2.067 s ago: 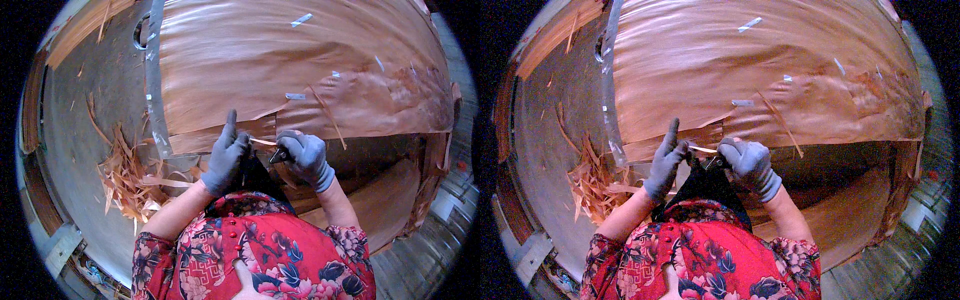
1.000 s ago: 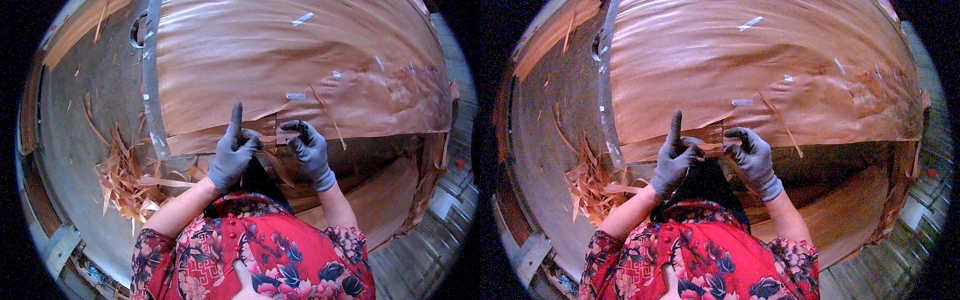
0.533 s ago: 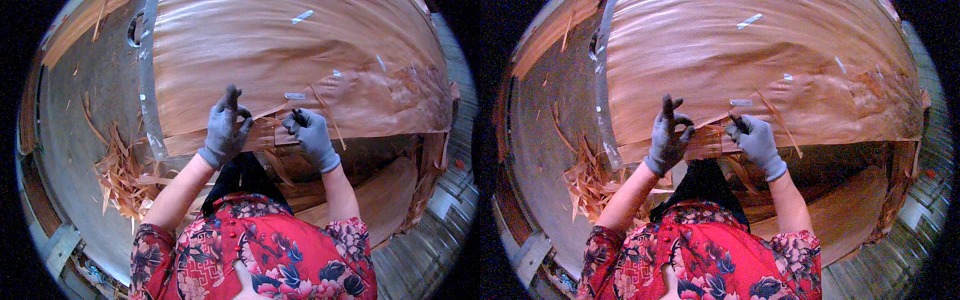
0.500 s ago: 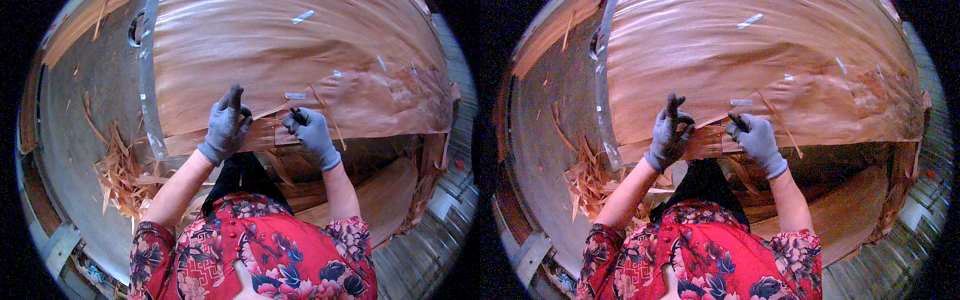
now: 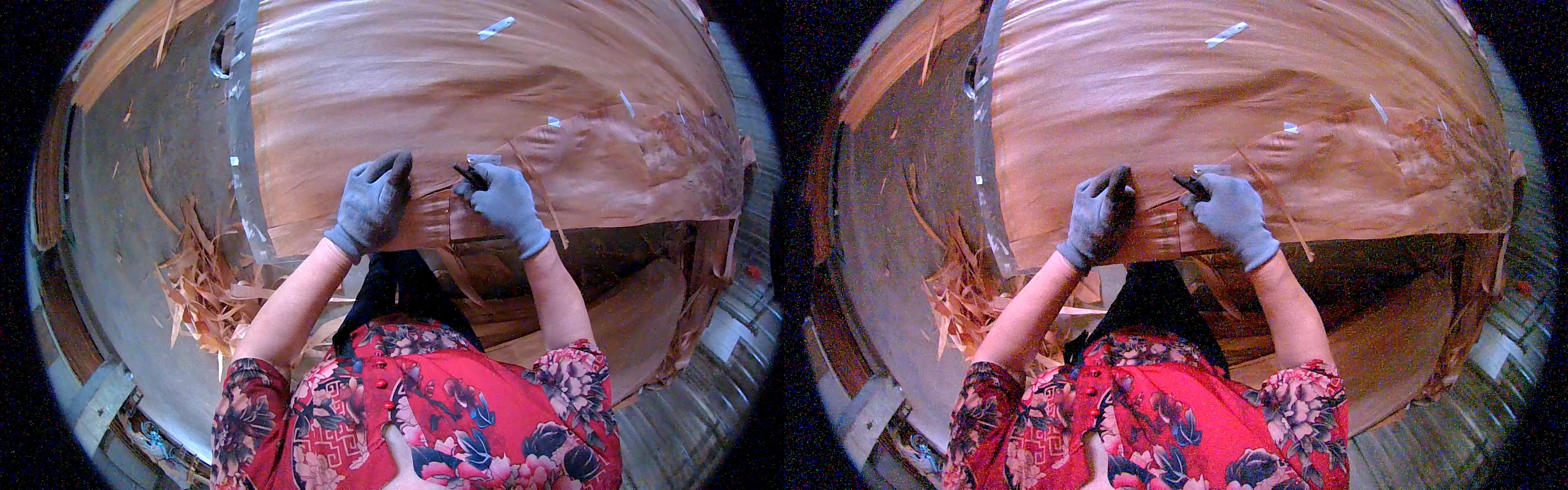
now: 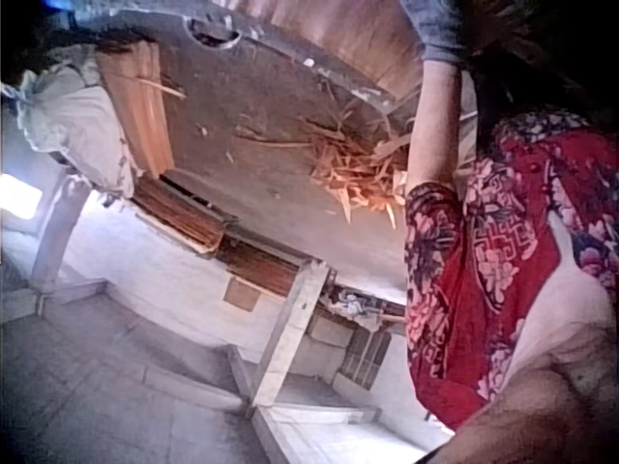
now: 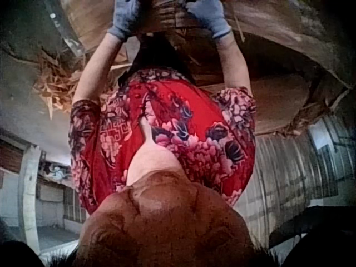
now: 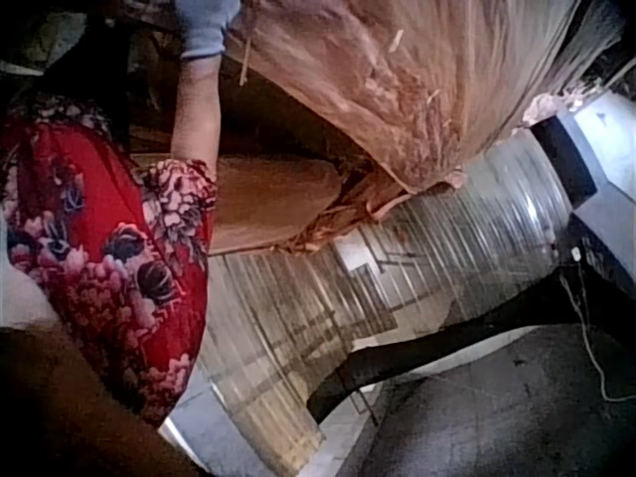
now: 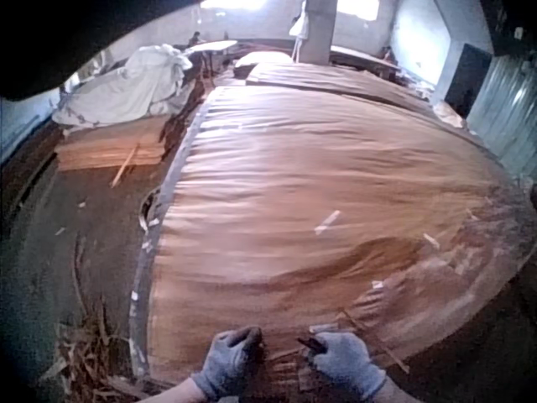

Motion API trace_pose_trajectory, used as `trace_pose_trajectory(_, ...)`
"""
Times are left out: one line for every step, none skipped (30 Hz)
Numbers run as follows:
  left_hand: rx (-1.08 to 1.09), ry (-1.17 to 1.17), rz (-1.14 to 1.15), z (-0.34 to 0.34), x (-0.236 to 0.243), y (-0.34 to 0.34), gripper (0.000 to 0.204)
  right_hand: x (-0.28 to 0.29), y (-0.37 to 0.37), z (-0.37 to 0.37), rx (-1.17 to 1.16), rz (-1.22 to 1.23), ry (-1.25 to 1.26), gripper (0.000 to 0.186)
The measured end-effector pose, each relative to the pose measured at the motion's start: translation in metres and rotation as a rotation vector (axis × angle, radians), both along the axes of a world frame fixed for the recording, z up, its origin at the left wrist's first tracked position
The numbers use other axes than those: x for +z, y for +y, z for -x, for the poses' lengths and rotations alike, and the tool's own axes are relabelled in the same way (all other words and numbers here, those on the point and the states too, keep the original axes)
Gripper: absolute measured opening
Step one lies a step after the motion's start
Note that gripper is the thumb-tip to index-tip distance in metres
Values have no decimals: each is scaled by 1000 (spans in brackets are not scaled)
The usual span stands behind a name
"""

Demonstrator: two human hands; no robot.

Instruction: The person uses a utility knife to carefully peel thin layers of wood veneer from a large curved wooden surface. They work methodically along the surface, removing strips of veneer and occasionally using a measuring tape to check dimensions. The peeled veneer strips accumulate on the floor.

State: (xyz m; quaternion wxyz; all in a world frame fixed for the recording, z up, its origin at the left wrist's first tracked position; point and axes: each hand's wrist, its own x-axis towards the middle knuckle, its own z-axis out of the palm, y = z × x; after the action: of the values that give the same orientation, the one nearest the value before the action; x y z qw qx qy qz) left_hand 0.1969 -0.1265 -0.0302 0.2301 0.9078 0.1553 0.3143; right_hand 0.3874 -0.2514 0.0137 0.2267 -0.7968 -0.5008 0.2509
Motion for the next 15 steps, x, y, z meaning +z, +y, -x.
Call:
trace_pose_trajectory(5,-14,-6,0,-1,0,47,-2,-1,0,-3,-44,13,29)
trace_pose_trajectory(9,-12,-6,0,-2,-1,46,-2,-1,1,-9,-49,14,29)
trace_pose_trajectory(12,-10,-5,0,-2,-1,46,-3,0,0,-16,-54,14,30)
trace_pose_trajectory(16,-8,-4,-1,-2,-2,46,-2,0,1,-21,-58,15,30)
trace_pose_trajectory(10,-4,8,-1,-2,-2,47,-1,1,1,-22,-35,15,30)
trace_pose_trajectory(4,0,20,-1,-2,-2,48,3,3,0,-22,-12,15,29)
trace_pose_trajectory(-2,5,31,-1,0,-1,49,6,5,1,-23,11,15,29)
trace_pose_trajectory(-5,4,30,-2,2,-1,52,6,6,1,-23,24,-6,28)
trace_pose_trajectory(-8,3,29,-2,4,-2,54,6,7,2,-22,38,-27,28)
trace_pose_trajectory(-10,1,26,-2,7,-2,57,7,8,3,-20,50,-50,27)
trace_pose_trajectory(-11,4,31,-1,2,-2,62,6,8,5,-22,53,-72,27)
trace_pose_trajectory(-13,7,35,0,-6,0,66,5,9,6,-24,56,-94,26)
trace_pose_trajectory(-14,10,41,0,-7,1,71,4,9,7,-26,61,-117,26)
trace_pose_trajectory(-13,5,65,0,-8,0,74,6,10,8,-27,77,-121,26)
trace_pose_trajectory(-12,-1,90,0,-8,0,76,9,11,9,-27,92,-124,26)
